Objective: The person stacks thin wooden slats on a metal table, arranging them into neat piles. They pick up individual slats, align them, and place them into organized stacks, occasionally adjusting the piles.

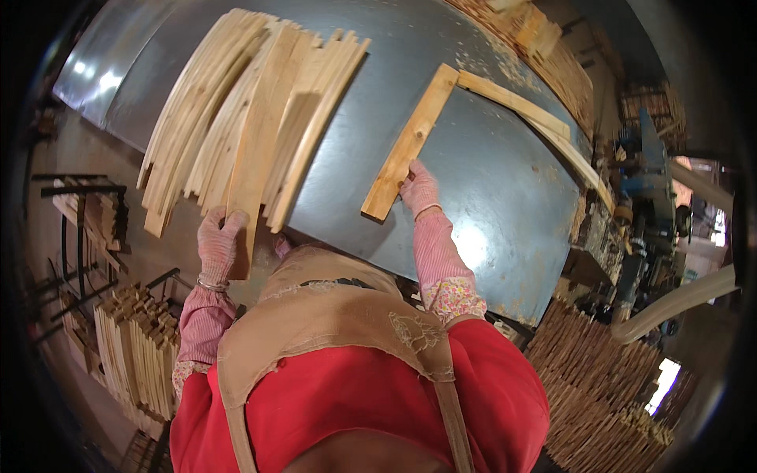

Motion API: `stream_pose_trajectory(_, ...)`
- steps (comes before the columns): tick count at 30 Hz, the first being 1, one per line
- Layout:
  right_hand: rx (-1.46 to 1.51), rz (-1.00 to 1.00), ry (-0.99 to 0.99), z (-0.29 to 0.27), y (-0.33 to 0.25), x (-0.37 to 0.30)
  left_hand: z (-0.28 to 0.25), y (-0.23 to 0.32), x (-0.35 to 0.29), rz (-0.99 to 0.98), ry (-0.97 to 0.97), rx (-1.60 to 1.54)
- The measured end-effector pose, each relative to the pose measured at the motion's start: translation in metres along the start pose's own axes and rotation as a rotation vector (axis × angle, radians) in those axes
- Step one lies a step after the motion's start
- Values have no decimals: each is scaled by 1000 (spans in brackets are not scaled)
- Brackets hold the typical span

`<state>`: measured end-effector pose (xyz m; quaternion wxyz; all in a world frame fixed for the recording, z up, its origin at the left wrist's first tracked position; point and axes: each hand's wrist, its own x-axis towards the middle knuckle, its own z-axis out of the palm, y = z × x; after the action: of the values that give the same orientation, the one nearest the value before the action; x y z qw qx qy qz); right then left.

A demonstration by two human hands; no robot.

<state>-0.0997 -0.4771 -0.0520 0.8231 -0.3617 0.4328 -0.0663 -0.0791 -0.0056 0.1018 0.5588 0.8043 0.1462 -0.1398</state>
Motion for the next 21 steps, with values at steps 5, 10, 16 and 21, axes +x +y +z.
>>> stream_pose_trajectory(5, 297, 82, -162, 43, 30, -1, -100, -52, -29, 121, 405, -154)
stream_pose_trajectory(10, 111, 265, -116, 149, 78, -74, -230, -145, -89, -29, 892, -361)
stream_pose_trajectory(16, -1921, -149, -433, 163, 107, 15, -344, -223, -172, -424, 1381, -331)
stream_pose_trajectory(21, -1590, -293, -171, 145, 111, 17, -374, -315, -228, -749, 1594, -340)
